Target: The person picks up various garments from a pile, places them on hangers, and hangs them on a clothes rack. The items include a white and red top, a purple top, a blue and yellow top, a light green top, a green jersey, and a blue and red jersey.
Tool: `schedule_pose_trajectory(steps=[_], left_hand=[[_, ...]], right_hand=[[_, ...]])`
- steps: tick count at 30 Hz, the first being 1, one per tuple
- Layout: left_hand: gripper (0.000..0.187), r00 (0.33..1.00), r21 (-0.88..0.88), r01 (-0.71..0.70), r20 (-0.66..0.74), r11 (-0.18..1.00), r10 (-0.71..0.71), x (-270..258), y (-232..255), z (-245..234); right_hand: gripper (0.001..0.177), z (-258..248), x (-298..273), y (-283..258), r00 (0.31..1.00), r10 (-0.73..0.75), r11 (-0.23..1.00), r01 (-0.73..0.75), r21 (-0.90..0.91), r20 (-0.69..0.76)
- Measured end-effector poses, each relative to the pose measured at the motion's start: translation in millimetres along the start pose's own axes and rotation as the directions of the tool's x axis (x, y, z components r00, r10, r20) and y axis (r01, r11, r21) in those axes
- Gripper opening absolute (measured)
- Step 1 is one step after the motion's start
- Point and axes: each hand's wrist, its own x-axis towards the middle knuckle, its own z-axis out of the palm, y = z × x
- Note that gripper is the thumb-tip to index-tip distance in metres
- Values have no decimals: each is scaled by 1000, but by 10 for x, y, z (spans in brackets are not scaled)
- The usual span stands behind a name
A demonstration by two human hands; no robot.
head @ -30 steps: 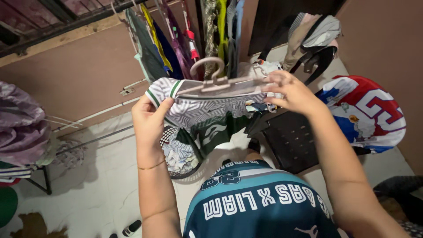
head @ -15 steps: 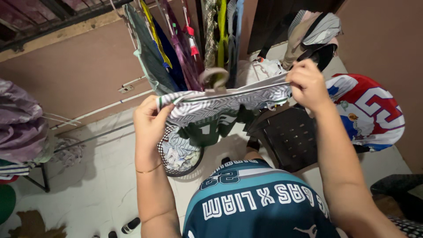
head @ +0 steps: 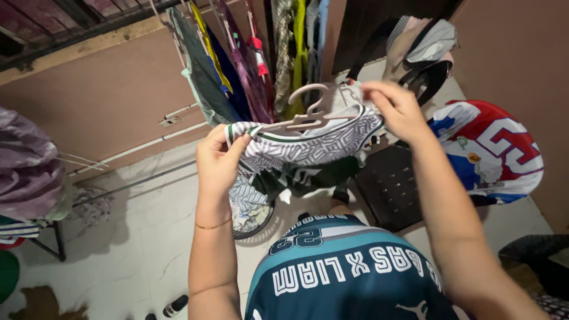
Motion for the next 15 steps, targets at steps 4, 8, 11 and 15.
schedule_pose_trajectory(steps=[4,8,11,15], left_hand=[[8,999,2,19,-45,1000,-19,11,8,-27],[26,989,-308,134,-23,942,-148,20,17,-75],[37,994,-484,106,34,868,-103,20,68,-182],[33,994,-329,109,45,938,-99,107,129,-266]], right_hand=[[32,167,-238,232,995,86,978,-95,184,56],[17,251,-278,362,998,37,997,-41,63,57],[18,250,-176,397,995,-30,999,25,48,98],[18,183,-60,372,988,-48,996,36,81,150]])
